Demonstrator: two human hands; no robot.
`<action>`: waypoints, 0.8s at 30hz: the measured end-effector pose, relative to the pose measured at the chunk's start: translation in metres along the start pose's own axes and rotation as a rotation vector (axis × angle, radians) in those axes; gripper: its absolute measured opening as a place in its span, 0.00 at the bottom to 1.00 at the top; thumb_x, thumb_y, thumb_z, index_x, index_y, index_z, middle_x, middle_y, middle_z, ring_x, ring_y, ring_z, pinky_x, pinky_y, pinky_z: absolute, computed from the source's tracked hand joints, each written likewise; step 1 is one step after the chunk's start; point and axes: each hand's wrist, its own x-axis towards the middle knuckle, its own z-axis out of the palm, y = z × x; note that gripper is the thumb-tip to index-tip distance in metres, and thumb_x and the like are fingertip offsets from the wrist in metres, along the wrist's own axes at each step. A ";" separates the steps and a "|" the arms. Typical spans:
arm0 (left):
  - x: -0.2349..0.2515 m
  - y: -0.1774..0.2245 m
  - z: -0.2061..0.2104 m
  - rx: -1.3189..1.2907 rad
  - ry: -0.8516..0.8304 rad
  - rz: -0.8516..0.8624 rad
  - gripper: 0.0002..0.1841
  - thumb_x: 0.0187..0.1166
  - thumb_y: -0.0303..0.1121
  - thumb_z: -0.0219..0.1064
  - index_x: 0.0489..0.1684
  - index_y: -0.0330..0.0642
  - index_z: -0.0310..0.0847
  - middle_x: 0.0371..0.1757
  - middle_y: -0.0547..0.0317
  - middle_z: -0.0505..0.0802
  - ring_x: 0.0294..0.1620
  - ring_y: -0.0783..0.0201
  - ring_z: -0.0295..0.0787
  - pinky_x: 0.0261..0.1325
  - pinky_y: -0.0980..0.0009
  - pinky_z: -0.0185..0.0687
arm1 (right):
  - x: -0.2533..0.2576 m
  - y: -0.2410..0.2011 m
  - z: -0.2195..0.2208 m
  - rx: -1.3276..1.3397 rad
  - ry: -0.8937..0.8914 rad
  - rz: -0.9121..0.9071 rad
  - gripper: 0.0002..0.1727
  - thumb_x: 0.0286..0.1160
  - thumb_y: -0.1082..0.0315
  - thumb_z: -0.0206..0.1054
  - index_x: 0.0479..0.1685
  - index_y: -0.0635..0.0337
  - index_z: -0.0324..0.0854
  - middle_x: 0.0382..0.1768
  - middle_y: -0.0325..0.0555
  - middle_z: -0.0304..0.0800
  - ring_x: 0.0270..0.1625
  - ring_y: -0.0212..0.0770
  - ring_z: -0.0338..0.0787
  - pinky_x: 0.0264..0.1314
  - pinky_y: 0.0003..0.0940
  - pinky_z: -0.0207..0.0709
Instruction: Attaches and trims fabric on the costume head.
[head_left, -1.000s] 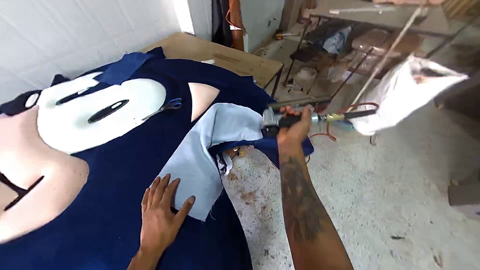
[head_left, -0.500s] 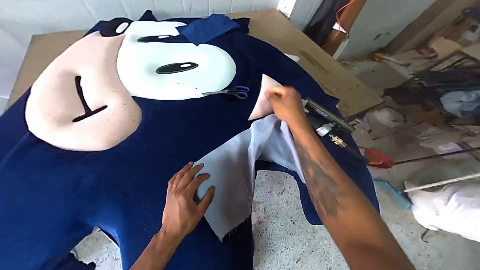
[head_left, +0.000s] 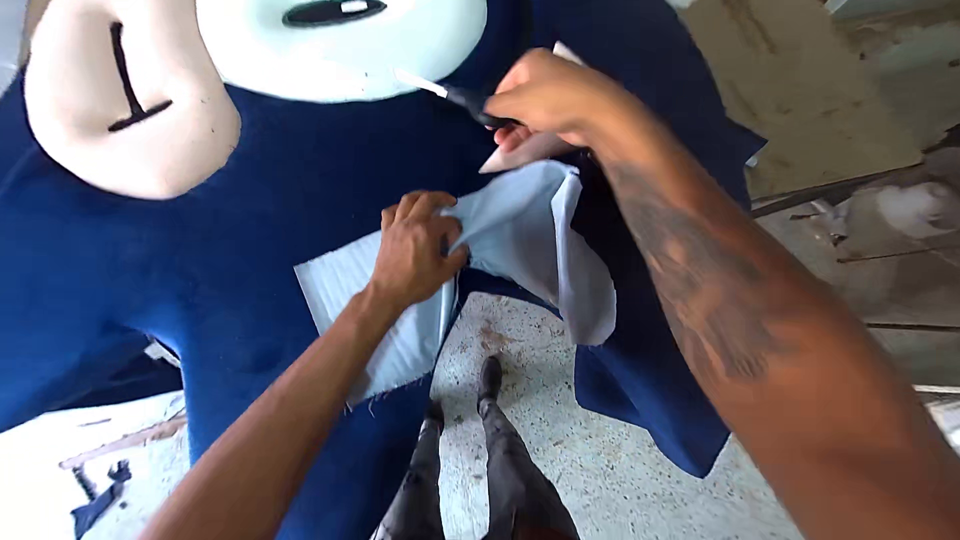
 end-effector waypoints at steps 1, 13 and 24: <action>0.000 -0.004 -0.003 -0.053 -0.002 0.033 0.14 0.74 0.51 0.70 0.31 0.53 0.88 0.70 0.64 0.87 0.78 0.57 0.75 0.77 0.44 0.70 | -0.054 0.009 0.005 0.221 -0.069 -0.057 0.14 0.86 0.63 0.61 0.53 0.64 0.85 0.47 0.48 0.94 0.43 0.42 0.96 0.51 0.43 0.94; -0.010 -0.035 0.004 -0.337 0.274 0.356 0.16 0.78 0.29 0.70 0.16 0.39 0.74 0.37 0.49 0.88 0.41 0.61 0.85 0.39 0.68 0.78 | -0.294 0.151 0.277 0.951 -0.009 0.356 0.29 0.67 0.38 0.76 0.44 0.58 0.87 0.29 0.43 0.86 0.24 0.37 0.81 0.21 0.34 0.77; -0.011 -0.042 0.004 -0.255 0.351 0.290 0.17 0.80 0.30 0.69 0.16 0.42 0.75 0.38 0.51 0.88 0.42 0.65 0.84 0.39 0.69 0.74 | -0.237 0.132 0.276 0.892 0.141 0.310 0.24 0.64 0.43 0.81 0.28 0.57 0.86 0.18 0.42 0.77 0.18 0.34 0.73 0.19 0.28 0.68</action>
